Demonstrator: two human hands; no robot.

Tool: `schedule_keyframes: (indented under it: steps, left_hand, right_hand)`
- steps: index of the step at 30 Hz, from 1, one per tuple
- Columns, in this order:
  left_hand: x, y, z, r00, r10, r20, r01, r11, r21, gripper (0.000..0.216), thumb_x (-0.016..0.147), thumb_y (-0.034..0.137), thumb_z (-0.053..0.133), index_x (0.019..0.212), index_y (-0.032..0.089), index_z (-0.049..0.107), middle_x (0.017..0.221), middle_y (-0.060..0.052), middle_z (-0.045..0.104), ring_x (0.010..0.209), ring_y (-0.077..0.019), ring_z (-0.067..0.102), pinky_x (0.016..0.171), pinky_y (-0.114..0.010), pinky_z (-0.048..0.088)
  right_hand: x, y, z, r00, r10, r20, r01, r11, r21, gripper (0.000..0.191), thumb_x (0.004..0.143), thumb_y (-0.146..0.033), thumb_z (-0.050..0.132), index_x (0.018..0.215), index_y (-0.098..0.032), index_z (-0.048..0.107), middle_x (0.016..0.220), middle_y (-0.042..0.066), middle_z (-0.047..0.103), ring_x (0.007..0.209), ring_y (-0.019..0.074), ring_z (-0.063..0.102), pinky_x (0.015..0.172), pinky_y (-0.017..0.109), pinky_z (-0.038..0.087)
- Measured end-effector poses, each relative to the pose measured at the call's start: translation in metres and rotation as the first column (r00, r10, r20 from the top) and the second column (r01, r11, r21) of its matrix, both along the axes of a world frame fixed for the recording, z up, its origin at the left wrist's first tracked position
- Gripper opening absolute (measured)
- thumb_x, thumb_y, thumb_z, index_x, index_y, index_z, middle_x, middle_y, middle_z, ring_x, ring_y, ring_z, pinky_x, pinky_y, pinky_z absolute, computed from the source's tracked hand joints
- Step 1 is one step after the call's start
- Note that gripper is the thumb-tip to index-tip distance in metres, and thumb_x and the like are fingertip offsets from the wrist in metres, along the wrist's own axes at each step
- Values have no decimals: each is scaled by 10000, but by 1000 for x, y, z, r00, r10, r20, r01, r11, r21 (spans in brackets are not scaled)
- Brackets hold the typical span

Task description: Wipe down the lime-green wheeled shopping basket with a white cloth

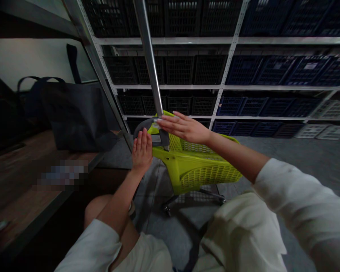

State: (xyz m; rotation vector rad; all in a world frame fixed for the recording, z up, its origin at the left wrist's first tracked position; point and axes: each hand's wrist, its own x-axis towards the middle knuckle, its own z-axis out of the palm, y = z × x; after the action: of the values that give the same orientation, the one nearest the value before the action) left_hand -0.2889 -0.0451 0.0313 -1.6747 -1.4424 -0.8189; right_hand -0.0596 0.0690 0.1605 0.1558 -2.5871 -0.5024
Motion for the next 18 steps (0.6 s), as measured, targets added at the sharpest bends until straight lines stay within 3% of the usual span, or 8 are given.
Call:
schedule_keyframes:
  steps: [2, 8, 10, 13, 15, 18]
  left_hand:
    - [0, 0, 0, 1000, 11, -14, -11, 1000, 19, 747, 937, 21, 408, 1599, 112, 75, 1613, -185, 221, 1513, -228, 122, 1266, -444, 146]
    - [0, 1, 1, 1000, 15, -4, -15, 1000, 15, 721, 935, 32, 416, 1595, 113, 137, 1607, -177, 261, 1511, -229, 155, 1267, -439, 158]
    - [0, 1, 1, 1000, -2, 31, 3, 1000, -20, 713, 929, 29, 416, 1591, 116, 166, 1606, -176, 265, 1511, -230, 171, 1266, -446, 161]
    - [0, 0, 0, 998, -16, 59, 20, 998, -64, 715, 924, 35, 426, 1589, 113, 175, 1608, -182, 248, 1511, -238, 176, 1265, -462, 160]
    - [0, -1, 0, 998, -15, 61, 19, 998, -60, 707, 929, 34, 414, 1590, 117, 175, 1608, -182, 242, 1509, -237, 179, 1264, -462, 156]
    - [0, -1, 0, 997, -18, 73, 22, 999, -50, 686, 936, 33, 397, 1587, 117, 194, 1603, -180, 253, 1507, -232, 188, 1265, -451, 153]
  right_hand:
    - [-1, 1, 3, 998, -34, -45, 33, 999, -17, 671, 1042, -173, 335, 1568, -433, 10, 1626, -92, 279, 1507, 126, 233, 1296, 380, 128]
    - [5, -2, -44, 978, 137, 160, -135, 991, -19, 620, 1047, -236, 358, 1597, -293, 79, 1526, -1, 493, 1419, 66, 423, 1263, 309, 210]
    - [3, 0, -33, 981, 107, 164, -106, 994, -16, 611, 1042, -232, 364, 1596, -309, 119, 1543, -8, 471, 1422, 87, 427, 1274, 340, 188]
    - [-6, 4, 5, 1000, 12, 29, -10, 999, -53, 614, 1034, -211, 351, 1584, -393, 148, 1593, -73, 382, 1474, 138, 344, 1294, 389, 129]
    - [-11, 4, 19, 999, -25, -26, 22, 994, -106, 624, 1027, -194, 343, 1570, -448, 170, 1603, -125, 350, 1499, 150, 282, 1297, 392, 117]
    - [-10, 0, 1, 1000, -3, 19, 6, 993, -119, 604, 1028, -196, 351, 1570, -421, 205, 1591, -97, 384, 1491, 128, 298, 1293, 380, 135]
